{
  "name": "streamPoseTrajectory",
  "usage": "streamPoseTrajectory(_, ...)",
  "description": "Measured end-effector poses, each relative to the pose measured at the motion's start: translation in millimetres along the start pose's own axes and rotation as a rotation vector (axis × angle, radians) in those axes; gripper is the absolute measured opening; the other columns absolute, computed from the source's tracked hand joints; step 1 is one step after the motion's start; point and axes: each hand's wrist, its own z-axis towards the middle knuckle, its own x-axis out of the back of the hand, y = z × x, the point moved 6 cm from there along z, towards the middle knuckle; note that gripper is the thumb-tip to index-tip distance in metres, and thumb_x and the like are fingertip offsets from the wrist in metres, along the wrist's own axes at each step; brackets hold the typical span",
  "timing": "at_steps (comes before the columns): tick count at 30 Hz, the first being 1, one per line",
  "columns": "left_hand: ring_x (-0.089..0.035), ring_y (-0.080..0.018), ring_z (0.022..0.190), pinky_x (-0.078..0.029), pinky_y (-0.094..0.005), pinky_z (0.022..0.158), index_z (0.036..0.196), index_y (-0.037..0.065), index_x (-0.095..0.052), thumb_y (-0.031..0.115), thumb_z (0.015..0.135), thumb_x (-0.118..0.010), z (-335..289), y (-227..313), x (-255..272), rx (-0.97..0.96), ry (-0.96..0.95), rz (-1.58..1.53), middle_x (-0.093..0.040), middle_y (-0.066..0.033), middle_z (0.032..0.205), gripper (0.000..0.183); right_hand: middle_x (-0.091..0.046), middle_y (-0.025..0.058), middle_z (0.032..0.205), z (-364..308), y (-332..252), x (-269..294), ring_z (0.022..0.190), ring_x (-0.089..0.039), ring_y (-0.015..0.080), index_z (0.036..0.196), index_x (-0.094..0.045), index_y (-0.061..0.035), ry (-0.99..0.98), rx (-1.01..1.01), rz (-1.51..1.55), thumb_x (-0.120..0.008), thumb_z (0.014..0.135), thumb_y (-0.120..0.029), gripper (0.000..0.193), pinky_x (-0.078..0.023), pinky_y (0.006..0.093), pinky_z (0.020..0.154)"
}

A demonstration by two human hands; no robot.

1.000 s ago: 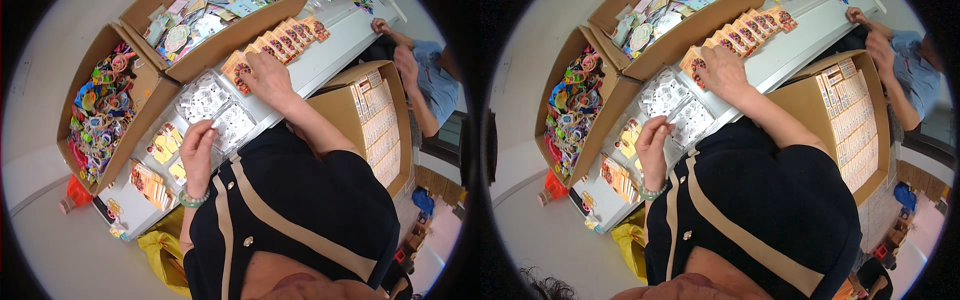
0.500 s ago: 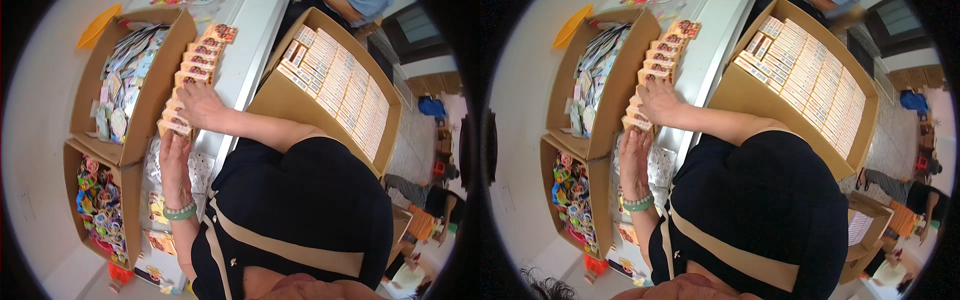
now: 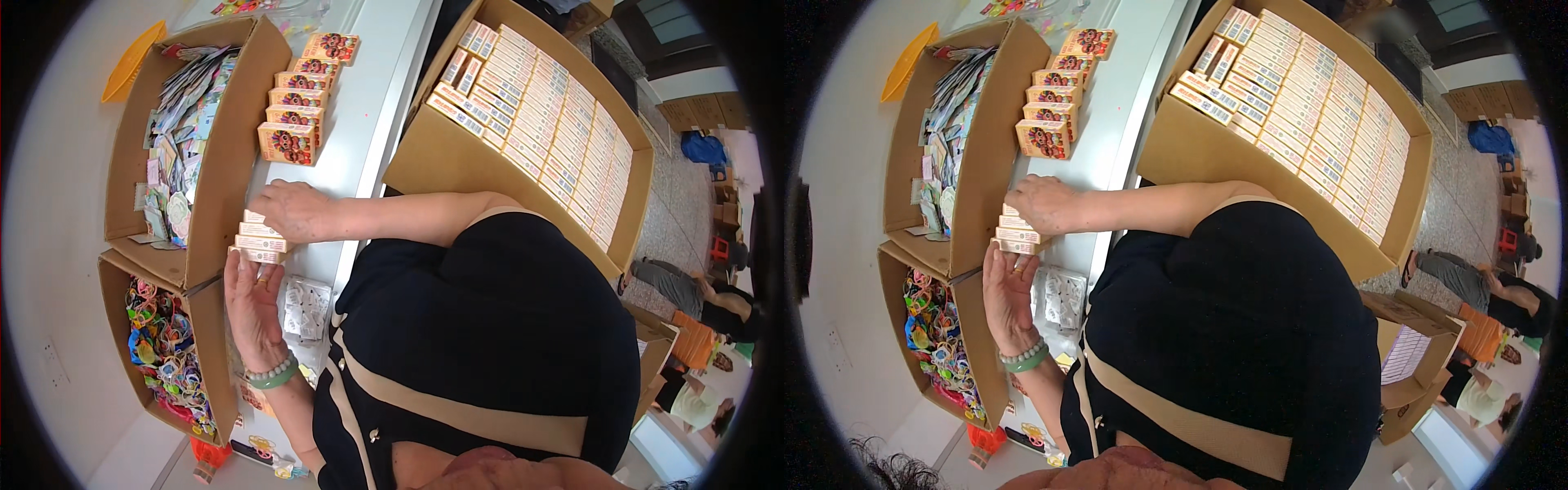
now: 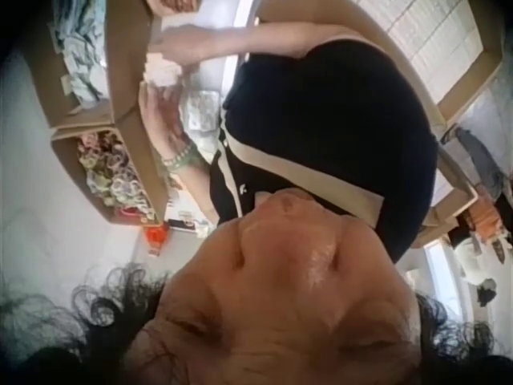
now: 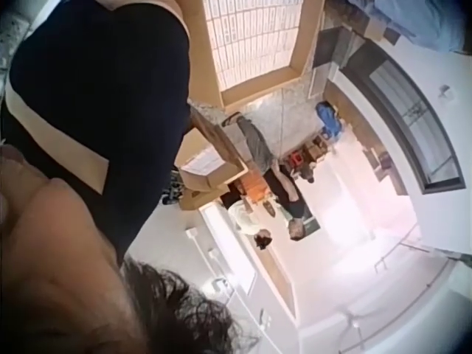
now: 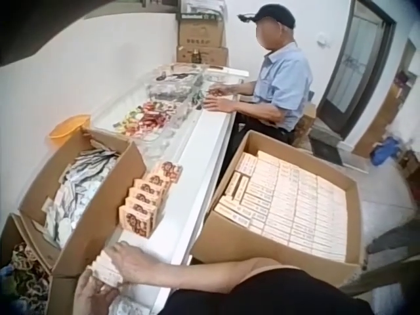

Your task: Packaging small colorful items and brochures into plastic bags and then organizing them into cardboard boxes.

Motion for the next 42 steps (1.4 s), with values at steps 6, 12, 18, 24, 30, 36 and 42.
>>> streamPoseTrajectory(6,-0.055,-0.0273,0.108,-0.05,-0.0388,0.089,0.135,0.001,-0.033,0.019,0.092,-0.06,17,-8,-21,-0.013,-0.037,-0.003,-0.049,-0.0139,0.127,0.054,-0.059,0.0142,0.1,8,11,16,0.097,-0.056,0.0319,0.112,-0.058,-0.0062,0.067,0.036,-0.122,-0.056,0.081,-0.014,0.032,-0.047,0.0417,0.084)
streamPoseTrajectory(12,-0.054,-0.0285,0.109,-0.052,-0.0444,0.085,0.133,0.01,-0.032,0.024,0.094,-0.057,22,-21,-23,-0.024,-0.003,-0.017,-0.048,-0.0116,0.127,0.049,-0.057,0.0182,0.109,5,-3,26,0.11,-0.052,0.0344,0.12,-0.051,-0.0004,-0.246,-0.114,-0.212,-0.069,0.076,-0.038,0.06,-0.04,0.0486,0.091)
streamPoseTrajectory(18,-0.054,-0.0285,0.106,-0.051,-0.0445,0.084,0.126,0.011,-0.037,0.032,0.093,-0.058,30,-24,-12,0.053,-0.047,-0.107,-0.049,-0.0105,0.125,0.044,-0.049,0.0179,0.12,-14,-22,19,0.115,-0.048,0.0345,0.129,-0.037,0.0061,-0.256,0.016,-0.382,-0.078,0.06,-0.051,0.099,-0.03,0.0534,0.1)
streamPoseTrajectory(24,-0.055,-0.0253,0.096,-0.049,-0.0415,0.086,0.114,0.006,-0.049,0.027,0.093,-0.059,34,-27,-9,0.033,-0.069,-0.04,-0.055,-0.0073,0.112,0.032,-0.051,0.0186,0.115,-7,-26,-2,0.111,-0.05,0.0333,0.13,-0.038,0.0073,-0.006,0.055,-0.822,-0.08,0.059,-0.037,0.093,-0.031,0.0533,0.1)
streamPoseTrajectory(30,-0.058,-0.0255,0.094,-0.05,-0.0412,0.084,0.101,0.005,-0.056,0.017,0.093,-0.057,37,-35,13,0.049,-0.011,-0.176,-0.058,-0.0055,0.101,0.015,-0.057,0.0152,0.108,11,-23,4,0.104,-0.055,0.0329,0.117,-0.048,-0.0035,-0.206,-0.041,-0.315,-0.078,0.063,-0.031,0.068,-0.042,0.048,0.088)
streamPoseTrajectory(36,-0.06,-0.0247,0.089,-0.049,-0.0415,0.081,0.107,0.005,-0.054,0.034,0.099,-0.046,43,-40,-5,0.109,0.02,-0.232,-0.058,-0.0081,0.099,0.031,-0.053,0.0235,0.116,5,-10,18,0.11,-0.051,0.0389,0.131,-0.04,-0.003,-0.144,-0.037,-0.234,-0.073,0.07,-0.033,0.075,-0.041,0.0432,0.096)
streamPoseTrajectory(42,-0.057,-0.0252,0.085,-0.048,-0.0397,0.079,0.089,0.007,-0.051,0.035,0.098,-0.048,43,-47,2,0.149,0.018,-0.208,-0.057,-0.0082,0.098,0.029,-0.052,0.0217,0.121,18,7,23,0.115,-0.05,0.0366,0.135,-0.039,-0.0045,-0.261,-0.029,-0.056,-0.072,0.068,-0.024,0.076,-0.041,0.04,0.096)
